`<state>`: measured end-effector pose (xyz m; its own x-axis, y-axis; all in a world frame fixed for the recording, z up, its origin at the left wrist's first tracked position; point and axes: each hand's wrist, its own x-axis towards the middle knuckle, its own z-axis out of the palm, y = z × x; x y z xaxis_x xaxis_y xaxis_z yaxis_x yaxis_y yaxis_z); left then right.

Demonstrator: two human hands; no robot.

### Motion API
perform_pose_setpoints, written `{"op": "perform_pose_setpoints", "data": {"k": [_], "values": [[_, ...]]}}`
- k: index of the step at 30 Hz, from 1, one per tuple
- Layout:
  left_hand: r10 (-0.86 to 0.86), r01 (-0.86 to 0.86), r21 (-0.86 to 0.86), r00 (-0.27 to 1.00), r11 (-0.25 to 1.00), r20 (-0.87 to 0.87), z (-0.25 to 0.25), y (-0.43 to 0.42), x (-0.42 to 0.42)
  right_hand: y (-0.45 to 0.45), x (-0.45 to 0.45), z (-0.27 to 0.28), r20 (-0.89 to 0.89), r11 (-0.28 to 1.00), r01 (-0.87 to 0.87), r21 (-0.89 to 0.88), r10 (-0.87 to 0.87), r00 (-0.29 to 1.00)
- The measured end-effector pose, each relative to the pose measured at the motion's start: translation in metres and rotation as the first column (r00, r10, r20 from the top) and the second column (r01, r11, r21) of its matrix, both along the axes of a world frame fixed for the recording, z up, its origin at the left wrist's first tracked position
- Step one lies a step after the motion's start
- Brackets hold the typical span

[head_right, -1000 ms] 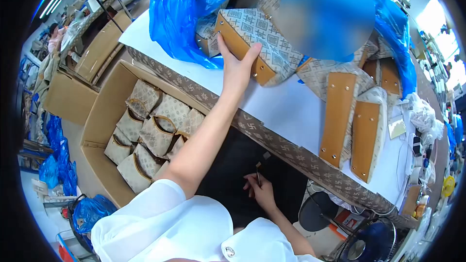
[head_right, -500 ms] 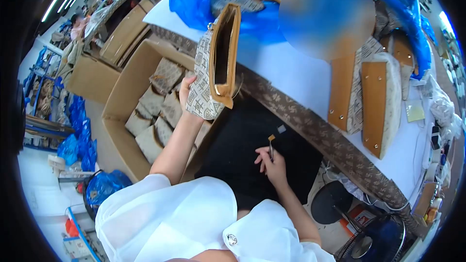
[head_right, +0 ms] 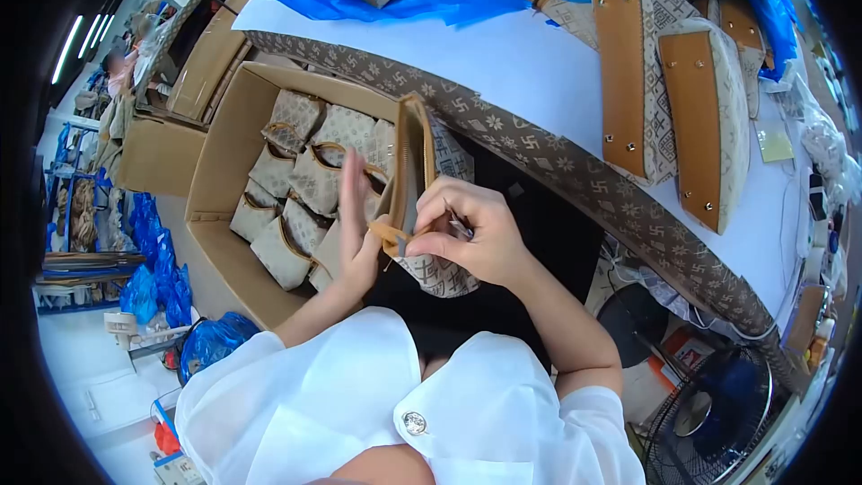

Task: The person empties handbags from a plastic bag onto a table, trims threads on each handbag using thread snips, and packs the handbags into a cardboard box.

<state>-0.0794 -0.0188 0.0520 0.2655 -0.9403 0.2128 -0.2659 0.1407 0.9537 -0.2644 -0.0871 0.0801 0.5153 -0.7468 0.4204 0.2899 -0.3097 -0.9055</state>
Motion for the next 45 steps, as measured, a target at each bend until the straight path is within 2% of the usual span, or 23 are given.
{"op": "perform_pose_setpoints", "data": {"k": [1, 2, 3, 6, 7, 9, 10, 11, 14, 15, 18, 22, 31, 34, 39, 42, 43, 45], "values": [[-0.109, 0.158, -0.143, 0.947, 0.977, 0.303, 0.029, -0.004, 0.011, 0.001, 0.001, 0.002, 0.003, 0.999, -0.018, 0.026, 0.018, 1.0], [-0.158, 0.346, -0.223, 0.795, 0.912, 0.585, 0.043, -0.003, 0.018, 0.003, 0.001, 0.004, 0.003, 0.998, -0.037, 0.056, 0.036, 0.999], [-0.161, 0.344, -0.217, 0.795, 0.913, 0.584, 0.044, 0.001, 0.022, 0.001, -0.001, 0.007, 0.004, 0.997, -0.038, 0.062, 0.038, 0.999], [-0.407, 0.484, -0.125, 0.828, 0.866, 0.386, 0.052, -0.002, 0.026, -0.014, -0.011, 0.019, -0.184, 0.991, 0.068, 0.115, -0.046, 0.982], [-0.412, 0.493, -0.13, 0.821, 0.86, 0.395, 0.057, -0.004, 0.023, -0.015, -0.012, 0.019, -0.178, 0.991, 0.077, 0.107, -0.057, 0.982], [-0.403, 0.368, 0.164, 0.856, 0.915, 0.325, 0.082, -0.006, 0.007, -0.017, -0.015, 0.016, -0.311, 0.99, 0.139, 0.001, -0.132, 0.941], [-0.389, 0.296, 0.313, 0.873, 0.902, 0.296, 0.087, -0.007, 0.002, -0.017, -0.016, 0.014, -0.373, 0.985, 0.166, -0.05, -0.172, 0.912], [-0.399, 0.304, 0.319, 0.867, 0.898, 0.299, 0.086, -0.007, -0.001, -0.013, -0.018, 0.014, -0.368, 0.983, 0.176, -0.045, -0.18, 0.912], [-0.39, 0.326, 0.333, 0.909, 0.885, 0.147, 0.08, -0.004, -0.007, 0.008, -0.024, 0.021, -0.443, 0.853, 0.369, -0.37, -0.511, 0.737], [-0.394, 0.327, 0.338, 0.907, 0.882, 0.15, 0.076, -0.003, -0.008, 0.015, -0.026, 0.023, -0.441, 0.853, 0.374, -0.364, -0.512, 0.738], [-0.27, 0.263, 0.256, 0.963, 0.93, -0.006, 0.066, -0.004, -0.012, 0.032, -0.028, 0.028, -0.471, 0.862, 0.343, -0.373, -0.494, 0.731], [-0.25, 0.261, 0.218, 0.965, 0.94, -0.074, 0.065, -0.007, -0.016, 0.035, -0.02, 0.022, -0.47, 0.853, 0.319, -0.412, -0.499, 0.728], [-0.235, 0.251, 0.198, 0.967, 0.947, -0.1, 0.064, -0.008, -0.022, 0.027, -0.018, 0.023, -0.454, 0.783, 0.282, -0.554, -0.568, 0.686], [-0.263, 0.268, 0.187, 0.964, 0.945, -0.047, 0.063, -0.008, -0.022, 0.027, -0.018, 0.024, -0.476, 0.771, 0.234, -0.592, -0.57, 0.67], [-0.273, 0.27, 0.132, 0.962, 0.954, 0.009, 0.058, -0.008, -0.025, 0.025, -0.02, 0.03, -0.515, 0.801, 0.216, -0.558, -0.538, 0.667], [-0.32, 0.316, 0.159, 0.947, 0.935, 0.001, 0.063, -0.007, -0.023, 0.021, -0.025, 0.03, -0.565, 0.887, 0.177, -0.426, -0.414, 0.714], [-0.321, 0.316, 0.158, 0.947, 0.935, 0.006, 0.066, -0.007, -0.022, 0.019, -0.026, 0.028, -0.561, 0.886, 0.18, -0.427, -0.416, 0.716], [-0.319, 0.32, 0.147, 0.947, 0.936, -0.035, 0.074, -0.01, -0.02, 0.012, -0.029, 0.022, -0.367, 0.844, 0.264, -0.467, -0.457, 0.81]]}}
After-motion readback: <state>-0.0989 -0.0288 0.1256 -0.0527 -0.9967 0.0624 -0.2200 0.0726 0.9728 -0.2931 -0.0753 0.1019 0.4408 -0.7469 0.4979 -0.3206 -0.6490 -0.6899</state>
